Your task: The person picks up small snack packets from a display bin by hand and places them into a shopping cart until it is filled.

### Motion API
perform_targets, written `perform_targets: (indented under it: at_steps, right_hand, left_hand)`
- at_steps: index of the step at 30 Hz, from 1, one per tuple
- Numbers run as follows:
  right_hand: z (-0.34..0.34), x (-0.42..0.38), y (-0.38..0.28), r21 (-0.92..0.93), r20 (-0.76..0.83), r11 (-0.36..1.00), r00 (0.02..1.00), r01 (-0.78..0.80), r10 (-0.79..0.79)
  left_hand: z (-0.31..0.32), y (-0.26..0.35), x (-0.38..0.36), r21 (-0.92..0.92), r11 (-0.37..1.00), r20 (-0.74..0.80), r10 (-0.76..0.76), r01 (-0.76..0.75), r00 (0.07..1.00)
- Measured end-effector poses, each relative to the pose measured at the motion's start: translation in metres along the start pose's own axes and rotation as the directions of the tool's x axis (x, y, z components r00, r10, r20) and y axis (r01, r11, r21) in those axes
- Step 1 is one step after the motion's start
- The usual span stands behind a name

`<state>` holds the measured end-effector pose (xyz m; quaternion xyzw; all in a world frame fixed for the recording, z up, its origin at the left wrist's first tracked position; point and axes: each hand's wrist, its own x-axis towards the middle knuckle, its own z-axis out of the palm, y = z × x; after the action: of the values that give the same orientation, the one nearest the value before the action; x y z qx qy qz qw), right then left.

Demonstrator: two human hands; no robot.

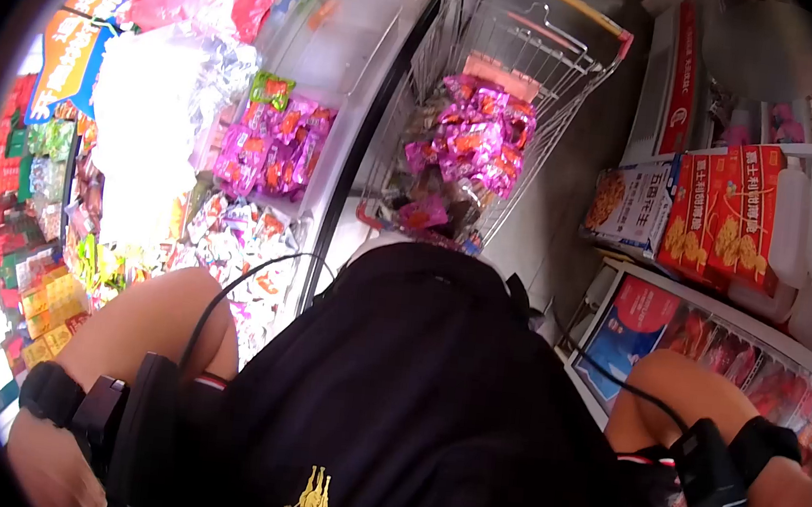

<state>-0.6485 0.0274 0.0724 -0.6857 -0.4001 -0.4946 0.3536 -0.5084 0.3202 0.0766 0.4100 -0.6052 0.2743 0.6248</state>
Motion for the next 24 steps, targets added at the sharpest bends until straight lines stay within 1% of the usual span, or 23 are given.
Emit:
perform_targets:
  at_steps: [4,6,8,9,10,11,12,13,14,15,16,17,18,19,20,21,22,24]
  right_hand:
    - [0.005,0.022,0.017,0.105,0.076,0.989,0.992,-0.109,0.101]
    - [0.004,0.032,0.036,0.158,0.159,0.959,0.964,-0.237,0.212]
    - [0.012,0.033,0.071,0.145,0.292,0.904,0.890,-0.403,0.350]
    - [0.029,0.021,0.095,0.096,0.338,0.862,0.831,-0.498,0.442]
    - [0.060,-0.004,0.128,0.089,0.333,0.873,0.841,-0.479,0.427]
    - [0.096,-0.024,0.141,0.028,0.221,0.789,0.773,-0.614,0.594]
    - [0.132,-0.045,0.154,0.008,0.093,0.667,0.665,-0.745,0.741]
    - [0.169,-0.065,0.167,0.033,-0.033,0.532,0.531,-0.846,0.847]
    - [0.196,-0.091,0.183,0.150,0.146,0.261,0.282,-0.954,0.948]
    - [0.227,-0.108,0.195,0.083,0.295,0.279,0.291,-0.957,0.910]
    - [0.263,-0.151,0.212,0.087,0.365,0.270,0.283,-0.959,0.887]
    - [0.291,-0.179,0.223,-0.048,0.469,0.291,0.236,-0.955,0.851]
    - [0.323,-0.217,0.230,-0.052,0.503,0.258,0.198,-0.965,0.841]
    - [0.352,-0.249,0.234,-0.124,0.526,0.305,0.198,-0.944,0.827]
    - [0.378,-0.271,0.234,-0.241,0.573,0.271,0.089,-0.932,0.815]
    - [0.401,-0.283,0.234,-0.269,0.634,0.320,0.083,-0.908,0.769]
    - [0.427,-0.314,0.238,-0.244,0.680,0.310,0.065,-0.919,0.730]
    - [0.470,-0.330,0.242,-0.257,0.750,0.250,-0.029,-0.934,0.661]
  left_hand:
    - [-0.028,-0.001,0.005,0.090,0.996,-0.027,0.022,-0.020,0.999]
    - [-0.048,-0.004,0.006,0.167,0.986,-0.061,0.037,-0.026,0.997]
    - [-0.079,-0.009,-0.006,0.269,0.963,-0.123,0.050,-0.016,0.991]
    - [-0.090,-0.018,-0.022,0.325,0.945,-0.171,0.042,0.016,0.984]
    - [-0.101,-0.032,-0.046,0.397,0.913,-0.236,0.001,0.096,0.972]
    - [-0.108,-0.050,-0.078,0.454,0.865,-0.307,-0.073,0.213,0.949]
    - [-0.113,-0.069,-0.117,0.475,0.798,-0.381,-0.193,0.370,0.904]
    - [-0.114,-0.092,-0.167,0.440,0.734,-0.478,-0.295,0.516,0.827]
    - [-0.119,-0.100,-0.205,0.500,0.474,-0.470,-0.555,0.725,0.686]
    - [-0.122,-0.109,-0.245,0.188,0.336,-0.556,-0.738,0.923,0.383]
    - [-0.127,-0.117,-0.294,-0.094,0.206,-0.606,-0.788,0.974,0.108]
    - [-0.132,-0.116,-0.342,-0.317,0.049,-0.602,-0.782,0.947,-0.161]
    - [-0.146,-0.116,-0.406,-0.503,-0.162,-0.499,-0.747,0.849,-0.439]
    - [-0.147,-0.112,-0.439,-0.680,-0.124,-0.427,-0.734,0.723,-0.528]
    - [-0.149,-0.112,-0.465,-0.681,-0.158,-0.418,-0.718,0.715,-0.557]
    - [-0.152,-0.114,-0.497,-0.666,-0.163,-0.426,-0.718,0.728,-0.550]
    - [-0.156,-0.118,-0.533,-0.585,-0.166,-0.480,-0.718,0.794,-0.504]
    - [-0.152,-0.130,-0.540,-0.686,0.068,-0.607,-0.604,0.725,-0.517]
